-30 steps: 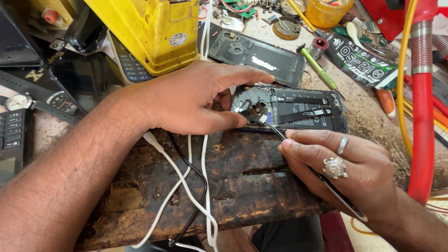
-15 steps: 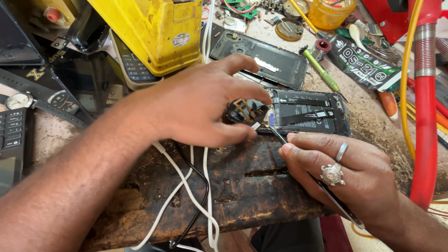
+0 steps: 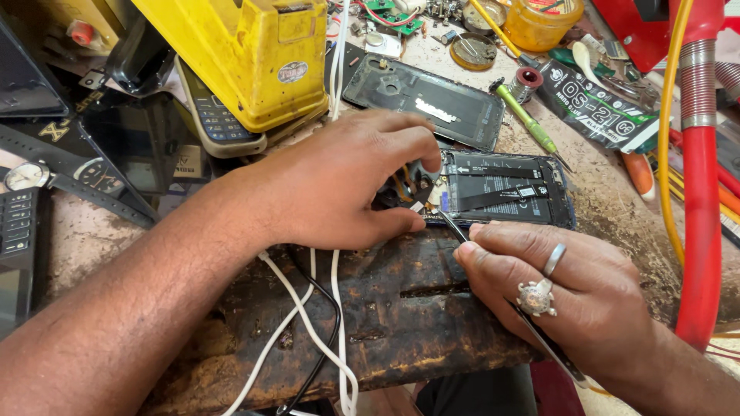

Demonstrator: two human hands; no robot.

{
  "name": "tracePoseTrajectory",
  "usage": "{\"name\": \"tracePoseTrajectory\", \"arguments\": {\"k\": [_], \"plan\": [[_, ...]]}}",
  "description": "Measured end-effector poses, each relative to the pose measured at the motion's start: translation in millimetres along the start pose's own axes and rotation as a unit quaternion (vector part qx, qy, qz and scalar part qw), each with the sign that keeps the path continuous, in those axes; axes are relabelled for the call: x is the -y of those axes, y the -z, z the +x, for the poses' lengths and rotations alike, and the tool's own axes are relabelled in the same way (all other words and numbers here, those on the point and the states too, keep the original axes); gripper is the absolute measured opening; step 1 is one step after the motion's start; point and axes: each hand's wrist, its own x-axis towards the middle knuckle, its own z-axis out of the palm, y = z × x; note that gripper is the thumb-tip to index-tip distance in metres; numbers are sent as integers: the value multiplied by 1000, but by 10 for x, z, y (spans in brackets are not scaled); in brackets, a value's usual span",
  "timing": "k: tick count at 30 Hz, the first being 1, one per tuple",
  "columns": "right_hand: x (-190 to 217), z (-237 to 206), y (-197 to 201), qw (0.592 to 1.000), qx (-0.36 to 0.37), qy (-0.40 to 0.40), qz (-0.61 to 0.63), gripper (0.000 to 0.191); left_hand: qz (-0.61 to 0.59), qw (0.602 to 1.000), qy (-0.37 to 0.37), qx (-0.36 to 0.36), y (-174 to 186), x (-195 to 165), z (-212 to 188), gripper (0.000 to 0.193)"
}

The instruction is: The person repairs a disassembled smartphone on a cluttered workbench. They use tweezers to lift and reposition a small internal component and flex cable inside the phone body, then use a screwdriver to unscrew and tighten screws on the phone's internal frame while holding the phone steady with the other hand.

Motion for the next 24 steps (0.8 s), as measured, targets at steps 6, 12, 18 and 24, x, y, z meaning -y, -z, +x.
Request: {"name": "tracePoseTrajectory", "arguments": {"k": [6,12,18,24], "plan": [[10,17,10,1000,5,-1,-4,21,35,999,31,16,59,-25,23,53],[-11,19,-29,987,-18,-153,47,18,-12,997,62,36,61,3,-2,55],[-396,24,130,916,49,-355,182,18,-47,999,23,15,16,109,-20,60],[-1004,261,194,861,187,-314,353,18,-91,995,22,24,-57,183,-15,87]]}}
